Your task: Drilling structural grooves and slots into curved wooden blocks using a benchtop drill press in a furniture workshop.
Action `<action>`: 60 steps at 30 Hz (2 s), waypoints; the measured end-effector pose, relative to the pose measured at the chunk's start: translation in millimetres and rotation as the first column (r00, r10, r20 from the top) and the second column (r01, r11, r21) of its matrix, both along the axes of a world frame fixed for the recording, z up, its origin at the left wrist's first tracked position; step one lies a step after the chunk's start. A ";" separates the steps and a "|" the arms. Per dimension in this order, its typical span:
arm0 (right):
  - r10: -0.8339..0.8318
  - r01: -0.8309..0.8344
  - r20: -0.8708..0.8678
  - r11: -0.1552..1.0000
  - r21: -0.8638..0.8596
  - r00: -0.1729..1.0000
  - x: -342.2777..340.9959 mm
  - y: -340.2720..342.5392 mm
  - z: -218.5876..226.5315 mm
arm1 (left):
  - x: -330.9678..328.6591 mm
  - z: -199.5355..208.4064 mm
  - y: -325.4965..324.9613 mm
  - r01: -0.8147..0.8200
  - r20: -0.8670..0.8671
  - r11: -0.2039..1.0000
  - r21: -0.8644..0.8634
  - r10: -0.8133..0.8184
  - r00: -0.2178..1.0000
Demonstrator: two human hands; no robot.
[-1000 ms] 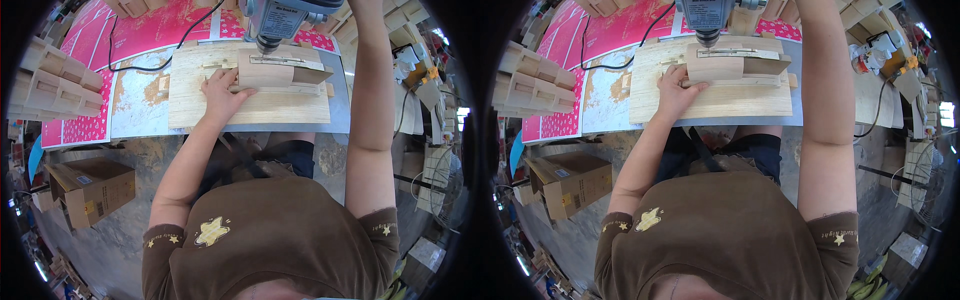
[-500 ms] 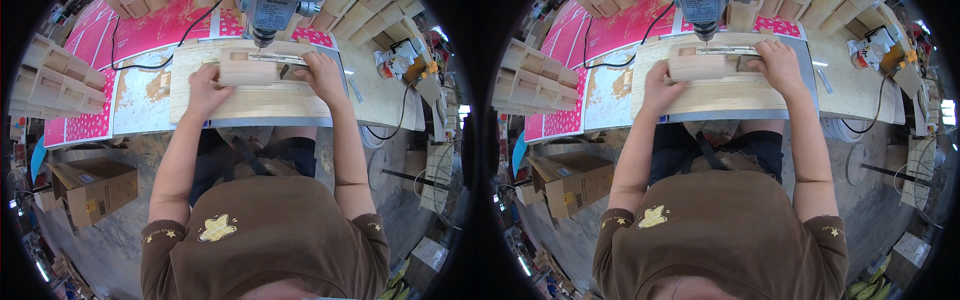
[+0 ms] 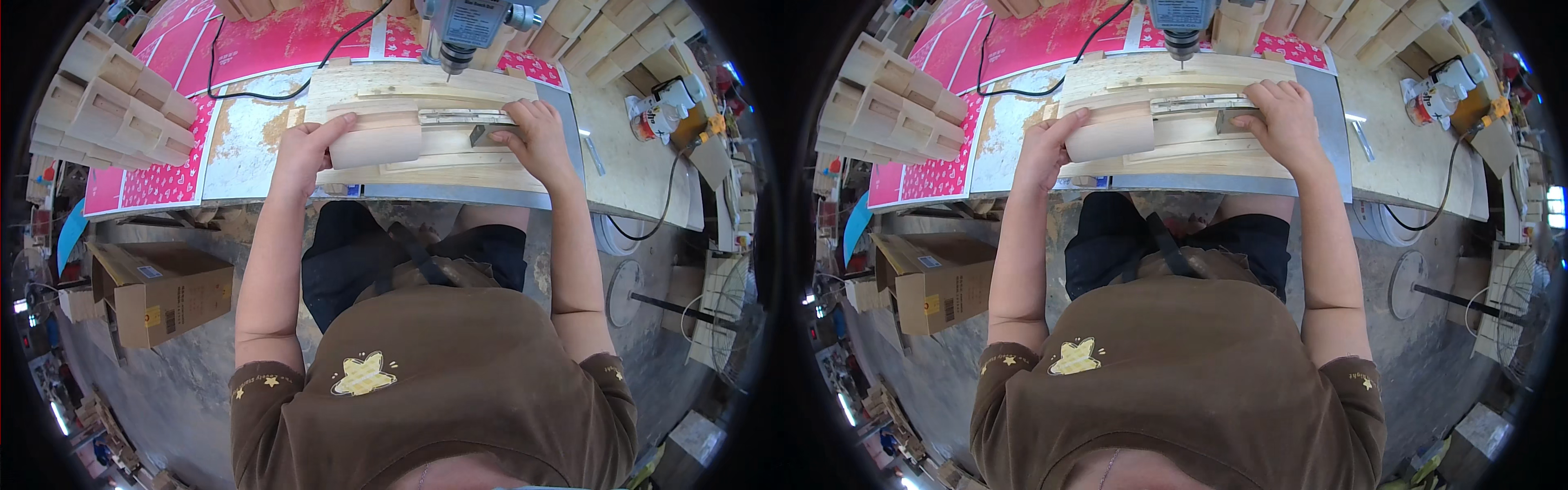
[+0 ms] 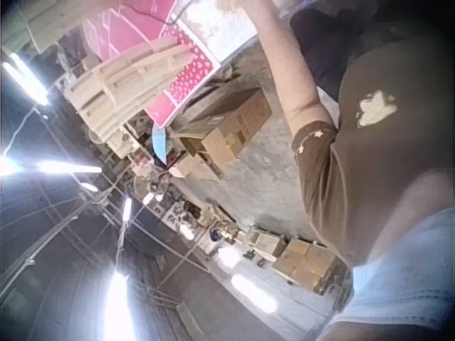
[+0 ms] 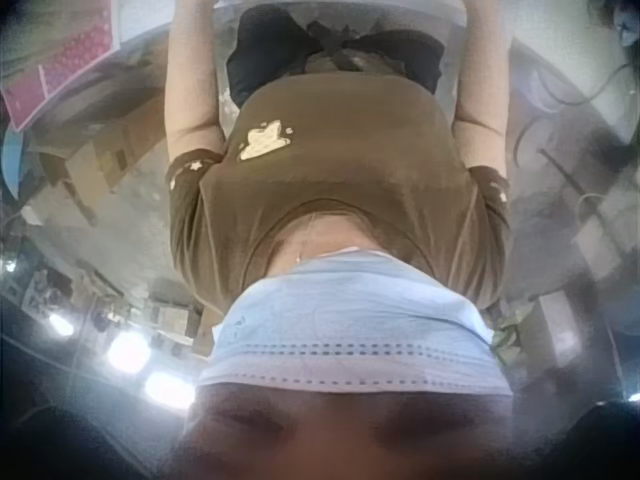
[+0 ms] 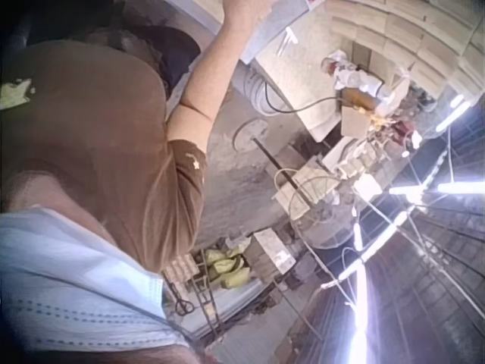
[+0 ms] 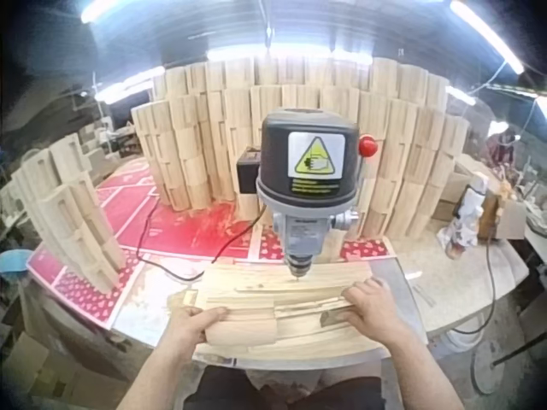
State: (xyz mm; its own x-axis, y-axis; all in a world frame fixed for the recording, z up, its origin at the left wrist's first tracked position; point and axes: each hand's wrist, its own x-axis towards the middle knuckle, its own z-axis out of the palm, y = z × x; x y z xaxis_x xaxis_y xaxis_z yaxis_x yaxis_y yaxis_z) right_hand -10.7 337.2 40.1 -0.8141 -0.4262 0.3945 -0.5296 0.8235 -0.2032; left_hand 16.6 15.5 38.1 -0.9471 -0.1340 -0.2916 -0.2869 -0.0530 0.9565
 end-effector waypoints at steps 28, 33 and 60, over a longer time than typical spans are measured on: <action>-0.303 0.300 -0.055 0.952 -0.057 0.951 -18.5 -23.6 -20.9 | -16.2 -77.5 64.2 -0.239 -0.536 0.624 -0.744 -0.343 0.772; -0.303 0.296 -0.066 0.950 -0.094 0.951 -19.9 -36.7 -24.3 | -26.8 -80.7 46.3 -0.250 -0.493 0.560 -0.790 -0.337 0.802; -0.230 0.134 -0.143 0.863 -0.487 0.963 26.8 -37.9 83.3 | -26.3 -79.1 43.0 -0.229 -0.453 0.504 -0.833 -0.382 0.806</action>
State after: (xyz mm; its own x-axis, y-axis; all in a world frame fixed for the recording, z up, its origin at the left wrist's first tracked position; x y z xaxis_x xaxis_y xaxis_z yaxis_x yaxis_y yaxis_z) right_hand 16.1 299.3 123.4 -0.7477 -0.0029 0.6641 -0.4473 0.7413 -0.5004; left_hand -9.7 58.5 -40.9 -0.8918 0.0679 0.4473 0.3031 0.8237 0.4792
